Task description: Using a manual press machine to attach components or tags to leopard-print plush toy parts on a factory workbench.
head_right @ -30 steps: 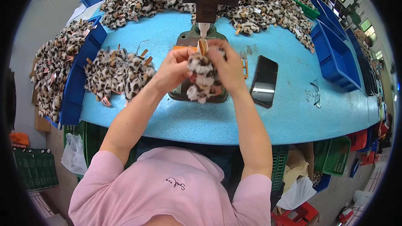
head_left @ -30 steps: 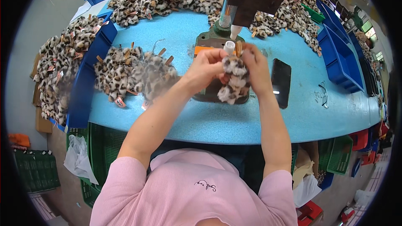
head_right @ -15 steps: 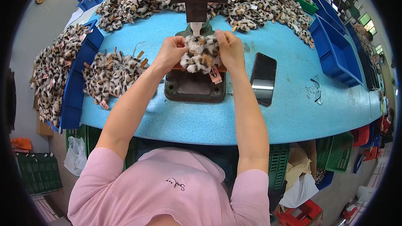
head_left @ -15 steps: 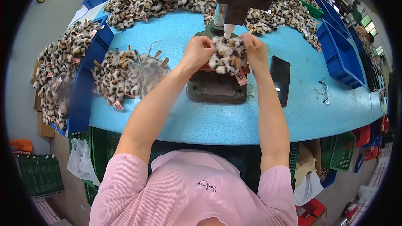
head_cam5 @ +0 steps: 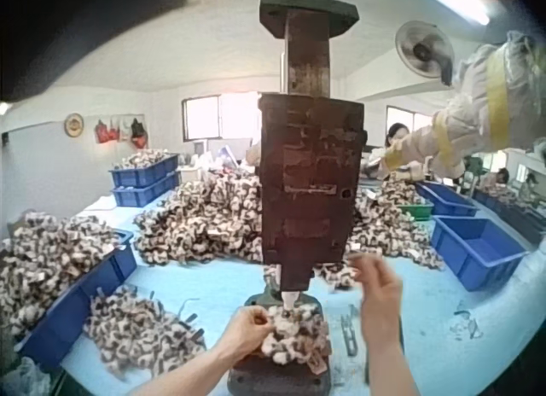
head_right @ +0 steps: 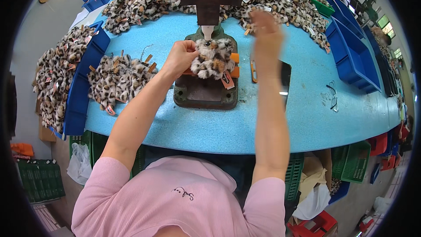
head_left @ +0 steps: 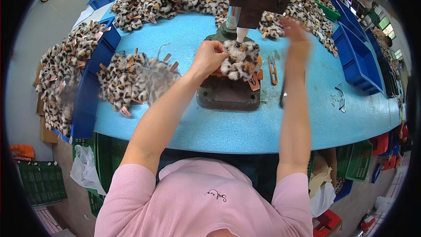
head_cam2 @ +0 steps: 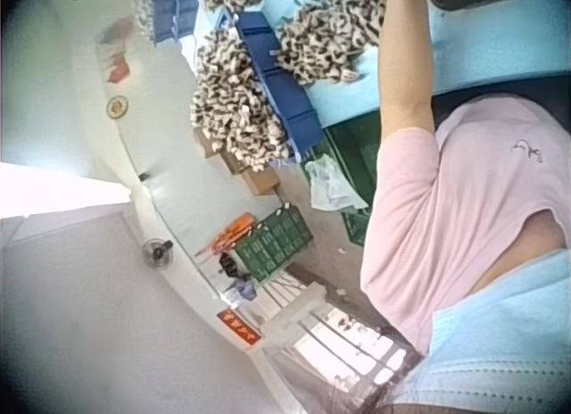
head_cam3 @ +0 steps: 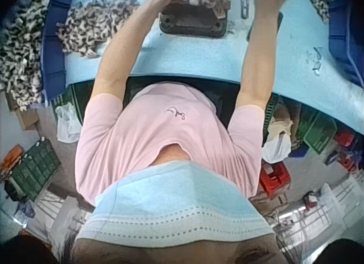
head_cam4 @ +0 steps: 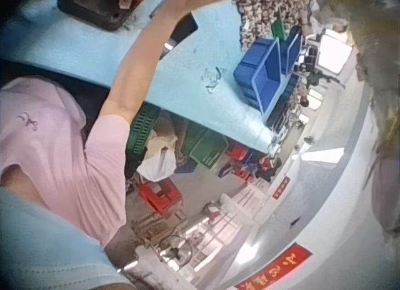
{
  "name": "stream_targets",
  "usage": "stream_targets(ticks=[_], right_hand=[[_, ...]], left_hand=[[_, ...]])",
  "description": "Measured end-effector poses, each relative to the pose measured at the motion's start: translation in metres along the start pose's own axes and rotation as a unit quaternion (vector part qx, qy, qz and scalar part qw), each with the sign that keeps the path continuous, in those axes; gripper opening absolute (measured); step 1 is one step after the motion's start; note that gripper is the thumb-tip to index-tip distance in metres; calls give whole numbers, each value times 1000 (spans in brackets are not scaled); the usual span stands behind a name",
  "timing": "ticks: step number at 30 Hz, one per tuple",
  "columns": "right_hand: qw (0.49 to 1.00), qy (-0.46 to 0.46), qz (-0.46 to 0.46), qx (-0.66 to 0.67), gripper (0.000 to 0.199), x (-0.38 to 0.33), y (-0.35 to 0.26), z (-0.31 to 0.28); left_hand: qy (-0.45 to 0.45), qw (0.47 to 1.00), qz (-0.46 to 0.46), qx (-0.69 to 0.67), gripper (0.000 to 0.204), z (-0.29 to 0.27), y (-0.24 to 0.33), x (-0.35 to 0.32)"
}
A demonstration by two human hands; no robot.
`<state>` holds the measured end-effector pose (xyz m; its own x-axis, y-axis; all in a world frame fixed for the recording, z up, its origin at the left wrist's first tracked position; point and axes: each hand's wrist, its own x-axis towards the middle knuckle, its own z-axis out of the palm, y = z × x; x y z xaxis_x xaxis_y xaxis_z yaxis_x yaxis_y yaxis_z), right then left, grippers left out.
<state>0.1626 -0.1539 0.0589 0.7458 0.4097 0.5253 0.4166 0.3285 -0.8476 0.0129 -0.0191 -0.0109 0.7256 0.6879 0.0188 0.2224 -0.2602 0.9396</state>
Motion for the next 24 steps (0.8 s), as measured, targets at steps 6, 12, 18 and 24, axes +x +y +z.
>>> stream_targets(ticks=[6,12,18,24], right_hand=[[897,226,-106,-365,20,-5,-157,-60],[895,-218,-371,116,34,-70,-124,-72],[993,-61,-53,-85,32,-15,-56,-56],[945,-168,276,46,32,-51,-16,14]], left_hand=[[14,996,-32,-78,9,-1,11,-1],[54,998,16,-39,11,-5,0,6],[-83,942,-70,-316,3,-18,18,-6],[-107,883,7,-457,5,-13,36,-26]])
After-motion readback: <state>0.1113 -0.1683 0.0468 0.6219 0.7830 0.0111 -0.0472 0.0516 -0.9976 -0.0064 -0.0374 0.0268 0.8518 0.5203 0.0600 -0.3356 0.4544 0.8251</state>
